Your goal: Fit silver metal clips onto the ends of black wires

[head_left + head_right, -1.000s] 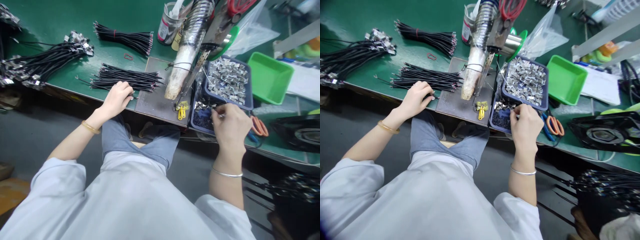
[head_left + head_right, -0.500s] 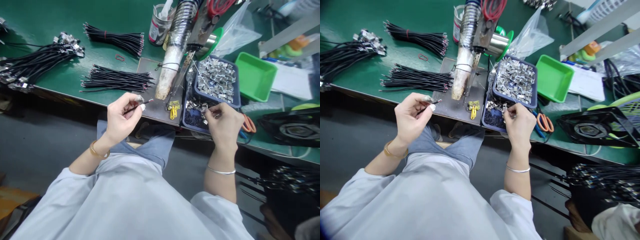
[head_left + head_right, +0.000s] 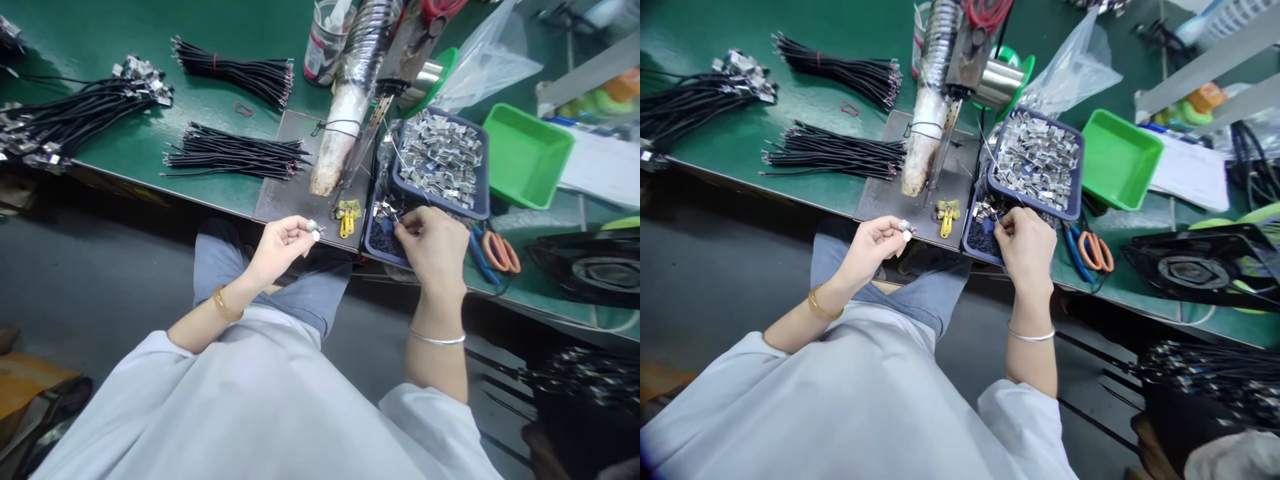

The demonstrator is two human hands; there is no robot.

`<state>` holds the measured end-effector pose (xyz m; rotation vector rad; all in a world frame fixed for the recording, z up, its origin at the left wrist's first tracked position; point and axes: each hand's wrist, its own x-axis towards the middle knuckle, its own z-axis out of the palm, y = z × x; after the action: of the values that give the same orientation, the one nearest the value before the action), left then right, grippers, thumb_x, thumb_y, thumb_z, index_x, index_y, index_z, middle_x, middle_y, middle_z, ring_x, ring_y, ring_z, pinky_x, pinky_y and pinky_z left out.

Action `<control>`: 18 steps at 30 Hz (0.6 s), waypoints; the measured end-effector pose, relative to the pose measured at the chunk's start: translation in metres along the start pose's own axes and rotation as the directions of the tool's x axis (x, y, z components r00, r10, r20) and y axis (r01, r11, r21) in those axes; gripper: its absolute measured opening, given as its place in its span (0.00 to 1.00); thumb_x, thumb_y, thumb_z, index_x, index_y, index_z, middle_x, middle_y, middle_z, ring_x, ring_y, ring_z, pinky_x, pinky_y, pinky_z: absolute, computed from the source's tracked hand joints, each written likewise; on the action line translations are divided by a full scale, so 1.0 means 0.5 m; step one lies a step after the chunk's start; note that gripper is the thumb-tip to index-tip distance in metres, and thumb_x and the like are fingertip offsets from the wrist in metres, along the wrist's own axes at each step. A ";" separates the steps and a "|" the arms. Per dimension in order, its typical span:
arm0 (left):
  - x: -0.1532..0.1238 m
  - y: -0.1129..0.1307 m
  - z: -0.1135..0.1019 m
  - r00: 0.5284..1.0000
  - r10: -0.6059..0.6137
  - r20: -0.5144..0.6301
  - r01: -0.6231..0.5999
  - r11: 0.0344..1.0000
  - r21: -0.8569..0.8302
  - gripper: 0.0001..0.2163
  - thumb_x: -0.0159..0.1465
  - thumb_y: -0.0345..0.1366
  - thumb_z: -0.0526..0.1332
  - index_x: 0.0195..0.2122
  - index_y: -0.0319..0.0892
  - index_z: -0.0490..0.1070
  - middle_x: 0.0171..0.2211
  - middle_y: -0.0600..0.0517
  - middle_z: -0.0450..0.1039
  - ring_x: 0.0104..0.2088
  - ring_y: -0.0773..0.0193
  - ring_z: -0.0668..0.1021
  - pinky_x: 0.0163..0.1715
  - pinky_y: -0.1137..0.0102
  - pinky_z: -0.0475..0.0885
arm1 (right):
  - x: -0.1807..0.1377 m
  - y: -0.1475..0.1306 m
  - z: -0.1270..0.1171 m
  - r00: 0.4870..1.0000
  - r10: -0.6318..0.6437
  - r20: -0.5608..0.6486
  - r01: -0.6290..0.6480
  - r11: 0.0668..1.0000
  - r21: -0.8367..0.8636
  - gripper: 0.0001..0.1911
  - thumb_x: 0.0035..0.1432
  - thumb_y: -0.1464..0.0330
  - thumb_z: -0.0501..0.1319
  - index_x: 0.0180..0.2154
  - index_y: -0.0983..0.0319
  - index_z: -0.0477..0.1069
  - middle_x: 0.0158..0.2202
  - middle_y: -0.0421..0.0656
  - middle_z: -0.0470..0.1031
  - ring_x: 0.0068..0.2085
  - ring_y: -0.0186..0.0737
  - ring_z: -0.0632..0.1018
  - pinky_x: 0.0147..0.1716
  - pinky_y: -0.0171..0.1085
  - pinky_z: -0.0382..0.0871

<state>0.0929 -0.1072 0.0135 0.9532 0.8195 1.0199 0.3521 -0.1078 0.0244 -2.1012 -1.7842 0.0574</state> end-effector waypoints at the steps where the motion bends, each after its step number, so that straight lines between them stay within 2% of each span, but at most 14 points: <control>1: 0.000 -0.001 0.000 1.000 -0.002 0.020 0.002 1.000 0.007 0.13 0.54 0.41 0.72 0.29 0.40 0.70 0.17 0.59 0.66 0.18 0.75 0.67 0.20 0.76 0.63 | -0.001 -0.002 -0.001 1.000 0.012 0.000 -0.012 1.000 0.016 0.07 0.47 0.71 0.62 0.23 0.58 0.63 0.26 0.40 0.70 0.29 0.38 0.70 0.31 0.39 0.59; 4: -0.002 -0.008 -0.001 0.998 -0.001 0.068 -0.001 1.000 0.030 0.11 0.57 0.41 0.70 0.34 0.40 0.72 0.17 0.58 0.68 0.19 0.72 0.70 0.23 0.74 0.66 | -0.005 -0.001 -0.003 1.000 0.029 0.004 -0.029 0.999 0.037 0.08 0.45 0.72 0.62 0.21 0.58 0.63 0.25 0.38 0.68 0.27 0.37 0.69 0.30 0.38 0.59; 8: -0.007 -0.022 -0.002 0.997 0.029 0.069 -0.033 0.998 0.056 0.15 0.58 0.39 0.69 0.44 0.40 0.75 0.18 0.58 0.69 0.20 0.69 0.72 0.25 0.72 0.69 | -0.007 0.006 -0.001 1.000 0.023 -0.002 -0.023 0.997 0.070 0.08 0.43 0.72 0.62 0.20 0.57 0.63 0.23 0.37 0.66 0.26 0.37 0.69 0.29 0.39 0.59; 12: -0.007 -0.026 -0.002 0.996 0.050 0.071 -0.054 0.997 0.053 0.11 0.58 0.39 0.68 0.40 0.40 0.76 0.18 0.58 0.69 0.20 0.70 0.71 0.25 0.72 0.68 | -0.009 0.006 -0.003 0.998 0.069 -0.012 -0.067 0.992 0.105 0.09 0.43 0.72 0.61 0.20 0.57 0.61 0.23 0.38 0.69 0.25 0.37 0.69 0.29 0.40 0.61; 15: -0.005 -0.021 -0.001 0.997 0.046 0.060 -0.049 0.997 0.064 0.09 0.59 0.40 0.67 0.37 0.40 0.74 0.17 0.58 0.67 0.19 0.72 0.69 0.23 0.74 0.66 | -0.014 0.000 -0.011 0.990 0.046 -0.136 -0.020 0.982 0.188 0.08 0.46 0.70 0.60 0.20 0.56 0.62 0.25 0.41 0.74 0.25 0.39 0.71 0.31 0.42 0.66; 18: -0.004 -0.020 0.000 0.998 0.055 0.030 -0.057 0.995 0.083 0.13 0.60 0.41 0.67 0.42 0.40 0.74 0.17 0.59 0.66 0.18 0.72 0.67 0.22 0.74 0.64 | -0.020 -0.009 -0.022 0.946 0.053 -0.321 0.026 0.972 0.235 0.09 0.51 0.68 0.61 0.22 0.56 0.63 0.27 0.43 0.77 0.27 0.42 0.75 0.30 0.43 0.68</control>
<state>0.0956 -0.1111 0.0045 1.0652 0.8215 1.0244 0.3488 -0.1197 0.0337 -1.8321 -1.4885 -0.0673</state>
